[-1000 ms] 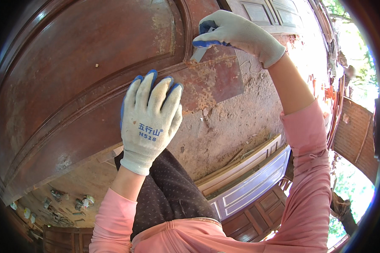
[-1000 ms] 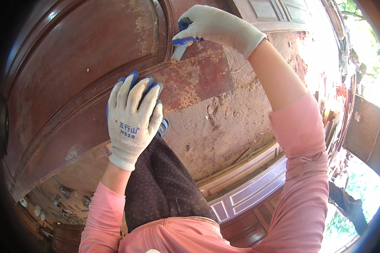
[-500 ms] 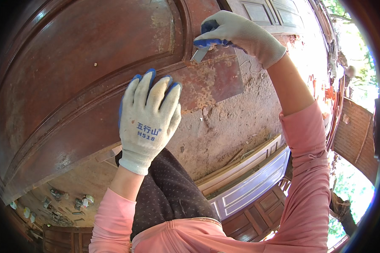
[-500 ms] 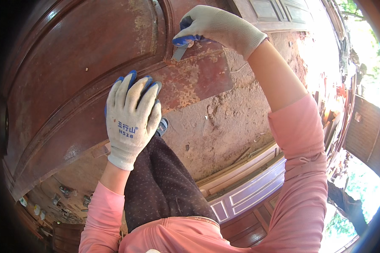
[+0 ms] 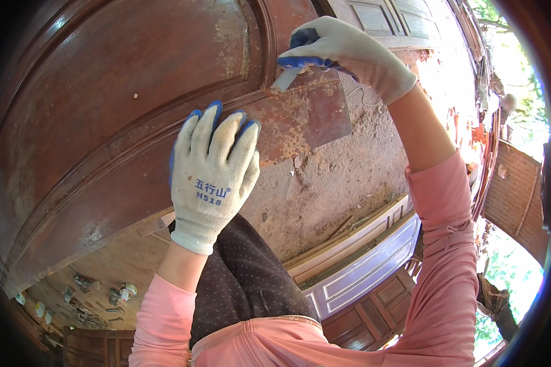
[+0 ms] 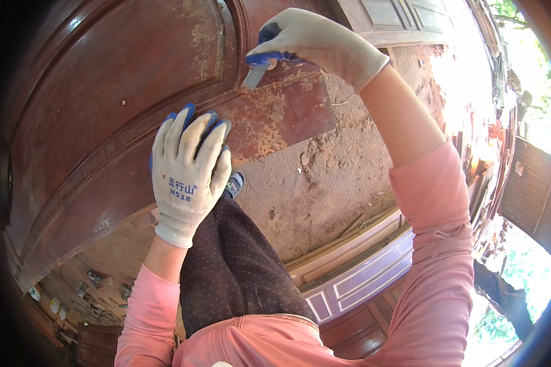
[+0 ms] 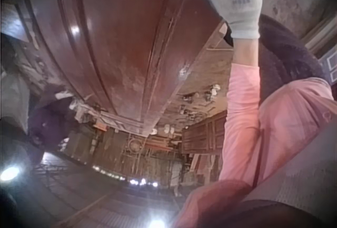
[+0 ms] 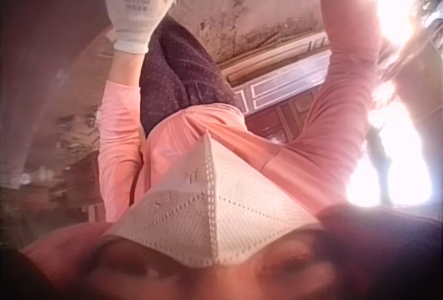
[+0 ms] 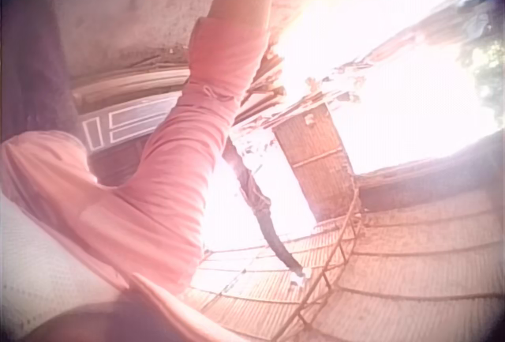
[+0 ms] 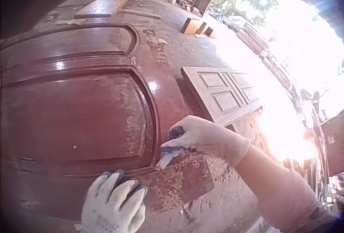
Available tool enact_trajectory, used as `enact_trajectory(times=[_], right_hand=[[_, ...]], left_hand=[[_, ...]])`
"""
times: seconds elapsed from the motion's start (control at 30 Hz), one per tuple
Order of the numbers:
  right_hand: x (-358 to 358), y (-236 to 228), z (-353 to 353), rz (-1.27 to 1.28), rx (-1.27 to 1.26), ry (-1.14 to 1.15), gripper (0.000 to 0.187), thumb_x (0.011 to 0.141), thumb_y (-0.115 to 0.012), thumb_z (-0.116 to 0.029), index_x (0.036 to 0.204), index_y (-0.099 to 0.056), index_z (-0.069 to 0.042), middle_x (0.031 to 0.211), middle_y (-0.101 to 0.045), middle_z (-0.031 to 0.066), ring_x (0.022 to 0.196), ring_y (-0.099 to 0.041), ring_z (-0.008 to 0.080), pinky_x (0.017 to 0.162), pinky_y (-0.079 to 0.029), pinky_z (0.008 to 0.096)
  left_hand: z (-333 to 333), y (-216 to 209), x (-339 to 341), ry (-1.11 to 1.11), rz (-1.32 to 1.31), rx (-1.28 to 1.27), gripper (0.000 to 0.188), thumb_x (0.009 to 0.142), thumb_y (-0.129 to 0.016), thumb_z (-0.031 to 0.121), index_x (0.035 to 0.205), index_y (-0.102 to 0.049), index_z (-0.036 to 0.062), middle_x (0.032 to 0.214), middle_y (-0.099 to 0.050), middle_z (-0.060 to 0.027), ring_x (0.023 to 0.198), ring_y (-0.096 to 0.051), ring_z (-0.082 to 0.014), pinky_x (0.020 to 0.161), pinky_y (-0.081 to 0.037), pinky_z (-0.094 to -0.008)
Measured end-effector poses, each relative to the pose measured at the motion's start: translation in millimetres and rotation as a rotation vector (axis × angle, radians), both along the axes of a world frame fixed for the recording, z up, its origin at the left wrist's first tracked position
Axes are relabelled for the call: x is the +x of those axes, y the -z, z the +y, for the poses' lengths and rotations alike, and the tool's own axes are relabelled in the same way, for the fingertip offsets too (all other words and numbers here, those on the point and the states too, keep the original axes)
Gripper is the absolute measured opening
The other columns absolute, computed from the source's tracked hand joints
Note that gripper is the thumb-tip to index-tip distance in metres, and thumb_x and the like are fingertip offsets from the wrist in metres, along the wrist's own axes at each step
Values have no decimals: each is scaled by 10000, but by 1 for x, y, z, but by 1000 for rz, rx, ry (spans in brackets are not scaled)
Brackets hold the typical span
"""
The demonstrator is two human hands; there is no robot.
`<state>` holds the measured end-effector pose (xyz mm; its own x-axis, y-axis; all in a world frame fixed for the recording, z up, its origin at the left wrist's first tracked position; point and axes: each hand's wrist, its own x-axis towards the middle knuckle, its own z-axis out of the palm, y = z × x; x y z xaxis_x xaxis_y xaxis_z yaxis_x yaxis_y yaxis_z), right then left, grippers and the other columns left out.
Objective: The person applies a brown paste to the seams and edges of a large wooden door using a small blue scraper, then spreads a liquid from a white bottle over the surface. The person works methodically along the door's panels and grooves.
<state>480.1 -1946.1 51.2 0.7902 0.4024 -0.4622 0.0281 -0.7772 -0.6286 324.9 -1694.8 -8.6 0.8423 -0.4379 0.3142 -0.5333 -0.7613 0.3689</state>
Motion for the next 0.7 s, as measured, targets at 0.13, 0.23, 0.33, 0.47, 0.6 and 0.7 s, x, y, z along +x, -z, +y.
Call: enact_trajectory(times=[0.13, 0.23, 0.33, 0.47, 0.6, 0.7], right_hand=[[2, -1, -4, -40, -79, -36, 349, 931, -788, -356, 855, -756, -16, 697, -590, -19, 645, -508, 52, 579, -399, 246], [-5, -3, 0, -32, 2, 12, 347, 930, -787, -347, 836, -750, -15, 691, -583, -24, 643, -501, 53, 576, -392, 244], [-3, 1, -3, -61, -47, 7, 357, 928, -787, -355, 836, -746, -13, 687, -579, -27, 637, -498, 50, 567, -383, 241], [-5, -6, 5, -21, -37, 18, 366, 928, -789, -365, 834, -745, -14, 680, -572, -24, 630, -493, 50, 559, -377, 244], [-4, -4, -5, -75, -36, 48, 373, 935, -786, -374, 849, -740, -14, 676, -558, -21, 623, -487, 53, 553, -374, 252], [-10, 2, -6, -183, -52, 13, 372, 945, -780, -367, 860, -729, -9, 682, -556, -14, 621, -490, 56, 552, -373, 261]], left_hand=[[-1, -2, 1, 6, 7, 2, 317, 967, -694, 277, 1257, -724, 151, 1340, -635, -75, 1345, -559, -332, 1161, -437, -543], [-1, -1, 1, 5, 2, 1, 317, 975, -689, 284, 1259, -724, 149, 1340, -636, -78, 1343, -560, -335, 1157, -439, -544], [-1, -2, 1, 11, 1, 4, 318, 982, -684, 291, 1262, -723, 145, 1342, -637, -82, 1341, -562, -336, 1153, -442, -546], [0, -2, 1, 11, -5, 11, 323, 987, -682, 299, 1266, -723, 143, 1344, -637, -83, 1337, -565, -336, 1150, -446, -546], [-1, -2, 1, 14, 0, 4, 324, 980, -685, 286, 1268, -721, 143, 1340, -637, -82, 1337, -564, -337, 1151, -445, -545], [-1, -3, 0, 10, 11, 6, 331, 969, -690, 273, 1272, -718, 144, 1340, -635, -81, 1340, -561, -338, 1151, -443, -545]])
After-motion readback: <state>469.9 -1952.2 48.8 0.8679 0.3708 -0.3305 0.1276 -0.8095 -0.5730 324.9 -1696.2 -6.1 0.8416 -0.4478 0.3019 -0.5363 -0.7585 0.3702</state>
